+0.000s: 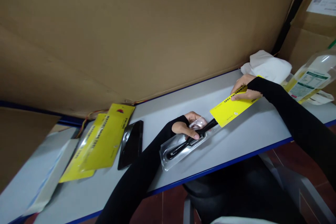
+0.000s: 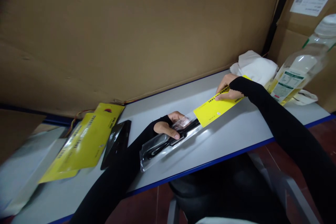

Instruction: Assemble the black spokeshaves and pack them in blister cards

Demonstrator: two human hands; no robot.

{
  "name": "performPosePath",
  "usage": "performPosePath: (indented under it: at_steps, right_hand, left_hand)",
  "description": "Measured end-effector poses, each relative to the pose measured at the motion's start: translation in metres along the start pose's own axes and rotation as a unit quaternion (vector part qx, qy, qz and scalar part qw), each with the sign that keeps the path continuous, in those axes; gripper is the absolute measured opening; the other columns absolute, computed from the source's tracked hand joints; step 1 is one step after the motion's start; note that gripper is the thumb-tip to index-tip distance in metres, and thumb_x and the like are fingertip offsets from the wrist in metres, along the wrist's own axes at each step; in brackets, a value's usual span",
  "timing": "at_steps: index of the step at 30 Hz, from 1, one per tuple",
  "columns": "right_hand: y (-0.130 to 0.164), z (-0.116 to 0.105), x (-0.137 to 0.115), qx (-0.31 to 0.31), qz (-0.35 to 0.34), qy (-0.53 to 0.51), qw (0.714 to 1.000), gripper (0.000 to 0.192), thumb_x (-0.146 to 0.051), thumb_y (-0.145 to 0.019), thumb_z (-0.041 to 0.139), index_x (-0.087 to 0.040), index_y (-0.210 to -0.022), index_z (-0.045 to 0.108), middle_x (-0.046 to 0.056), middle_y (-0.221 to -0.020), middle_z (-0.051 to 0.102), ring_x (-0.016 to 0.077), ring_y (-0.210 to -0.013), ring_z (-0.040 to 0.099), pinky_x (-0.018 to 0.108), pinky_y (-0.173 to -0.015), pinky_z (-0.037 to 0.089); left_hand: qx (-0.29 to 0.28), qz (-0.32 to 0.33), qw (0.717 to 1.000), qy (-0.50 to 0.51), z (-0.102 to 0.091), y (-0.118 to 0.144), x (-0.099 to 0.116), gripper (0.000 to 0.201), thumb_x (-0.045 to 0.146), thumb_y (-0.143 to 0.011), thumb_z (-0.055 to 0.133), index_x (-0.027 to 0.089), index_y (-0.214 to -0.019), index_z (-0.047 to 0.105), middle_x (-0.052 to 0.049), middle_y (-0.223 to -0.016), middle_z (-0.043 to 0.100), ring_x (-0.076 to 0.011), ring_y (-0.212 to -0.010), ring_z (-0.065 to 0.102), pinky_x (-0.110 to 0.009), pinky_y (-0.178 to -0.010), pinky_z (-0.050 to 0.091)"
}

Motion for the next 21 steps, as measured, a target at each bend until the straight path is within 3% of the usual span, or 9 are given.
performPosePath:
  at_steps: [2,4,7,11,13,15,18,21]
  right_hand:
    - [-0.002,0.008,-0.006,-0.012,-0.008,0.003,1.000,0.048,-0.066,-0.080,0.073,-0.025,-0.099,0.089,0.007,-0.095,0.084,0.0226,-0.081,0.074,0.033,-0.073,0.052]
    - [-0.005,0.019,-0.014,-0.021,-0.018,0.009,1.000,0.046,-0.066,-0.082,0.071,-0.026,-0.098,0.088,0.007,-0.096,0.084,0.0223,-0.081,0.073,0.033,-0.073,0.051]
    - [-0.011,0.038,-0.026,-0.019,-0.047,0.029,0.998,0.042,-0.062,-0.085,0.069,-0.026,-0.096,0.087,0.006,-0.094,0.083,0.0227,-0.082,0.072,0.034,-0.073,0.049]
    - [-0.013,0.055,-0.038,0.006,-0.071,0.032,0.997,0.039,-0.060,-0.086,0.069,-0.026,-0.098,0.084,0.006,-0.093,0.082,0.0231,-0.085,0.069,0.036,-0.079,0.048]
    - [-0.012,0.056,-0.042,0.019,-0.088,0.024,0.996,0.040,-0.061,-0.088,0.068,-0.025,-0.099,0.083,0.006,-0.094,0.081,0.0230,-0.087,0.067,0.038,-0.085,0.047]
    - [-0.010,0.053,-0.046,0.041,-0.100,0.038,0.993,0.042,-0.062,-0.091,0.066,-0.024,-0.099,0.083,0.007,-0.096,0.082,0.0249,-0.092,0.066,0.044,-0.094,0.043]
    - [-0.007,0.041,-0.045,0.143,-0.062,0.092,0.984,0.046,-0.065,-0.094,0.062,-0.024,-0.103,0.083,0.010,-0.108,0.081,0.0346,-0.116,0.062,0.058,-0.107,0.033]
    - [-0.008,0.028,-0.031,0.304,0.061,0.126,0.942,0.060,-0.073,-0.089,0.064,-0.023,-0.119,0.079,0.015,-0.128,0.075,0.0441,-0.135,0.050,0.066,-0.112,0.029]
  left_hand:
    - [-0.077,0.005,0.996,-0.034,-0.007,-0.008,-0.002,0.040,0.037,-0.044,0.096,0.013,-0.069,0.076,-0.002,-0.054,0.065,-0.0094,-0.040,0.046,-0.021,-0.039,0.031]
    - [-0.120,0.005,0.991,-0.064,-0.014,-0.014,-0.005,0.038,0.037,-0.051,0.095,0.012,-0.074,0.078,-0.001,-0.052,0.063,-0.0091,-0.037,0.045,-0.020,-0.036,0.032]
    - [-0.126,-0.005,0.987,-0.096,-0.020,-0.017,-0.009,0.045,0.040,-0.055,0.096,0.010,-0.086,0.081,-0.004,-0.062,0.071,-0.0120,-0.041,0.054,-0.020,-0.037,0.040]
    - [-0.140,0.001,0.985,-0.102,-0.021,-0.018,-0.016,0.062,0.043,-0.056,0.099,0.010,-0.106,0.083,-0.011,-0.085,0.080,-0.0179,-0.059,0.069,-0.022,-0.051,0.053]
    - [-0.147,0.014,0.986,-0.079,-0.021,-0.020,-0.017,0.062,0.045,-0.055,0.100,0.010,-0.103,0.083,-0.012,-0.086,0.081,-0.0197,-0.067,0.072,-0.024,-0.061,0.057]
    - [-0.146,0.016,0.988,-0.054,-0.022,-0.024,-0.017,0.058,0.048,-0.055,0.101,0.010,-0.094,0.082,-0.010,-0.080,0.079,-0.0179,-0.067,0.070,-0.023,-0.061,0.056]
    - [-0.105,0.011,0.994,-0.038,-0.023,-0.033,-0.019,0.058,0.059,-0.060,0.097,0.009,-0.081,0.077,-0.004,-0.061,0.068,-0.0084,-0.046,0.054,-0.017,-0.043,0.038]
    - [-0.041,0.018,0.999,-0.018,-0.022,-0.041,-0.023,0.066,0.073,-0.065,0.089,0.009,-0.076,0.072,0.000,-0.051,0.058,-0.0056,-0.036,0.043,-0.018,-0.035,0.027]
Point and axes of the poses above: each hand's wrist, its own y-axis away from the middle knuckle, its own z-axis out of the palm, x = y × z, the point moved 1 cm from there along -y, towards the middle knuckle
